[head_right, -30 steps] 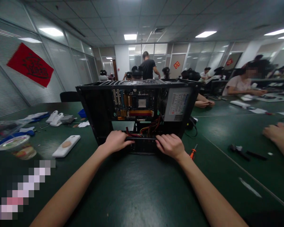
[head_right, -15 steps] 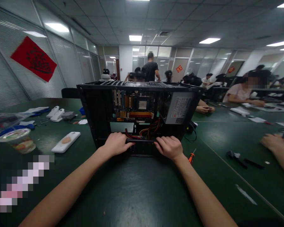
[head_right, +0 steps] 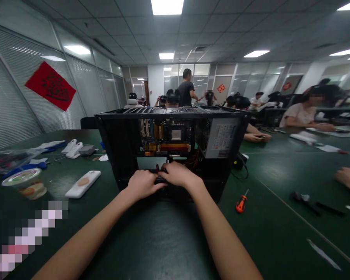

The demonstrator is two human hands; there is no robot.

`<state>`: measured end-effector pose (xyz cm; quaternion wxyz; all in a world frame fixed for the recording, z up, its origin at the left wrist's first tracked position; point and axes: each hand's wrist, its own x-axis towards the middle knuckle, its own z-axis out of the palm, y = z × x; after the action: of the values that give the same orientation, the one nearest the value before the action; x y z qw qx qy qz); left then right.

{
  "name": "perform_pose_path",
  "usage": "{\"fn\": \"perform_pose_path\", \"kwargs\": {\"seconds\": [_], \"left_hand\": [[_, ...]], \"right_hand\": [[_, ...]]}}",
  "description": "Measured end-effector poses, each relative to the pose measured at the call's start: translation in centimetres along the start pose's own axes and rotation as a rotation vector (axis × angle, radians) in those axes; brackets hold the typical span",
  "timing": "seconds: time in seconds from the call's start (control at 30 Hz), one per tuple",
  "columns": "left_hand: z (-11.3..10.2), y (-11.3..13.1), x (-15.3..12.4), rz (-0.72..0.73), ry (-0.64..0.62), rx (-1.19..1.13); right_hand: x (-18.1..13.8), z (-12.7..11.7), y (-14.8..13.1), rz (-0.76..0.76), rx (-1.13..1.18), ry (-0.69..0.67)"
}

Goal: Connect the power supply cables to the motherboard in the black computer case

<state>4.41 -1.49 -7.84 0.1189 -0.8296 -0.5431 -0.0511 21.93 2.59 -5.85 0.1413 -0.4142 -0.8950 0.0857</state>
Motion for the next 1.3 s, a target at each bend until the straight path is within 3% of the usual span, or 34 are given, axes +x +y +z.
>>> {"fn": "perform_pose_path", "kwargs": {"seconds": [0.13, 0.23, 0.3, 0.5, 0.6, 0.77, 0.87, 0.97, 1.3], "left_hand": [[-0.2, 0.0, 0.1, -0.019, -0.025, 0.006], [-0.5, -0.2, 0.0, -0.032, -0.039, -0.041], [-0.8, -0.4, 0.0, -0.023, -0.011, -0.171], [-2.5, -0.4, 0.4, 0.038, 0.171, -1.139], [-4.8, 0.1, 1.0, 0.029, 0.178, -1.397], [-8.6, 0.8, 2.0, 0.103, 0.214, -1.4], [-8.9, 1.0, 2.2, 0.093, 0.245, -1.348], [-8.3, 0.9, 1.9, 0.065, 0.246, -1.278], [-7.9, 0.1, 0.9, 0.142, 0.259, -1.042]], "right_hand": [[0.4, 0.5, 1.2, -0.073, 0.212, 0.044], [0.1, -0.8, 1.6, -0.018, 0.393, 0.275], [-0.6, -2.2, 1.6, 0.025, 0.544, 0.356], [-3.6, -5.6, 0.4, -0.018, 0.746, -0.048], [-4.1, -6.0, -0.5, -0.065, 0.838, -0.074], [-4.1, -7.0, -1.6, -0.039, 0.995, 0.121], [-4.1, -7.5, -1.7, -0.002, 1.019, 0.219], [-3.9, -7.3, -1.4, 0.01, 0.891, 0.292], [-2.8, -5.7, -2.7, -0.021, 0.856, 0.218]]}}
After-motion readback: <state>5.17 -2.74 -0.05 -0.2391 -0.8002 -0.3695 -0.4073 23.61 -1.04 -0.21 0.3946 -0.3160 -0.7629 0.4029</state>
